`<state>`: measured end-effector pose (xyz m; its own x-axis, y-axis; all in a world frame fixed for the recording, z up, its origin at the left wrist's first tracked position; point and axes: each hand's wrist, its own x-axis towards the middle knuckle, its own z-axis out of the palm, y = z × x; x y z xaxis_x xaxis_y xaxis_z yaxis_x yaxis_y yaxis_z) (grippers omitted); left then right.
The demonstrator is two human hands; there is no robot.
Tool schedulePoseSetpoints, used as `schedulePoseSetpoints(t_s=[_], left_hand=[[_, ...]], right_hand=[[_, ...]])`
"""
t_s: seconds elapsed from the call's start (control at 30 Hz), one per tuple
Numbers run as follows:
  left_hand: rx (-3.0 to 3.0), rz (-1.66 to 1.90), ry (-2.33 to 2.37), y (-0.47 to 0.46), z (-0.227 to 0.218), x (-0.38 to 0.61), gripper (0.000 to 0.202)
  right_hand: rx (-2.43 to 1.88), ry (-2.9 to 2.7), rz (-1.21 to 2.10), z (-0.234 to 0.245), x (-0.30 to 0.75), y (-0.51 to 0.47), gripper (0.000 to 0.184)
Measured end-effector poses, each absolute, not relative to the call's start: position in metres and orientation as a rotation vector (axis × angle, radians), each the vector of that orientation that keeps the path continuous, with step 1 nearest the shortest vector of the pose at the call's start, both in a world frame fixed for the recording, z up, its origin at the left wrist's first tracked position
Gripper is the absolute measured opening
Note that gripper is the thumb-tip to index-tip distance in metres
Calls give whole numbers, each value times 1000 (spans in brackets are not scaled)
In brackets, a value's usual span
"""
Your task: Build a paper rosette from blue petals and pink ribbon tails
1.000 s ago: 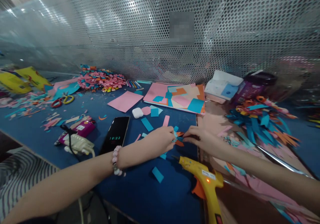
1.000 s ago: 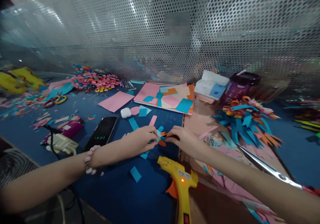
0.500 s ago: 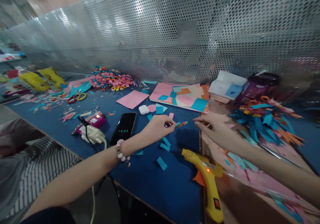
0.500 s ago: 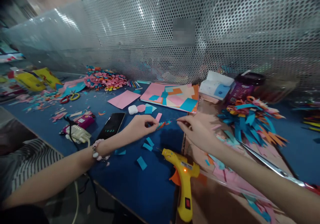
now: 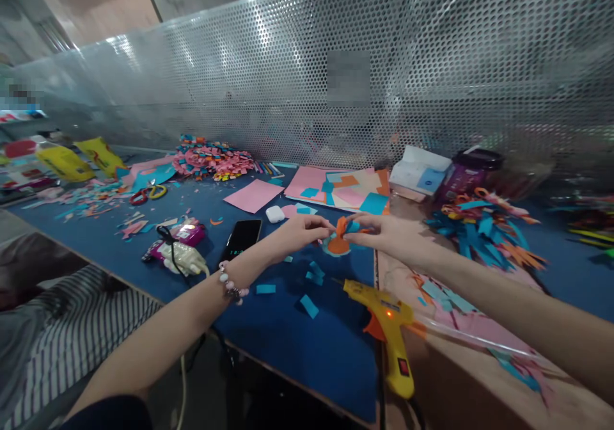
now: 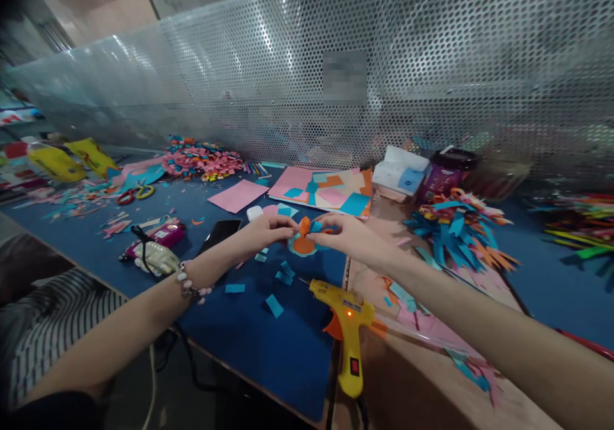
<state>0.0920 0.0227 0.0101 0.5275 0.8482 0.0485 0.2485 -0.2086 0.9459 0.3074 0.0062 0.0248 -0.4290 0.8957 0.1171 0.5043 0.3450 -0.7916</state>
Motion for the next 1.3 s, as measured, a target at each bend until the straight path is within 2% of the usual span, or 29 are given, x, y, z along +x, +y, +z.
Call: schedulePoseSetpoints(t_s=[0.17,0.27,0.53,0.73,0.87,0.97,1.17,1.3], left_hand=[[1692,738,886,19,13,88,20],[1664,748,875,17,16,87,26],[1652,699,823,4,21,79,40],[1656,778,883,2,24,75,29],[1703,888,933,4,25,72,28],[1739,1010,1003,4,22,73,27],[2069,1203,1154,-2,19,97,16],[2158,1065,980,-6,22,108,22]], right_hand=[[-1173,-2059,957,30,306,3,23],[-1160,-2062,948,31,305,2,23],[-1116,-2030,926,31,300,-2,35],[-1111,-2032,920,34,301,4,28],[-1182,-1918,843,36,302,1,35],[-1286,-1775,763,39,295,-11,33],[-1240,-1632,1124,43,268,-30,30],[-1308,-1468,1196,33,271,-22,26]])
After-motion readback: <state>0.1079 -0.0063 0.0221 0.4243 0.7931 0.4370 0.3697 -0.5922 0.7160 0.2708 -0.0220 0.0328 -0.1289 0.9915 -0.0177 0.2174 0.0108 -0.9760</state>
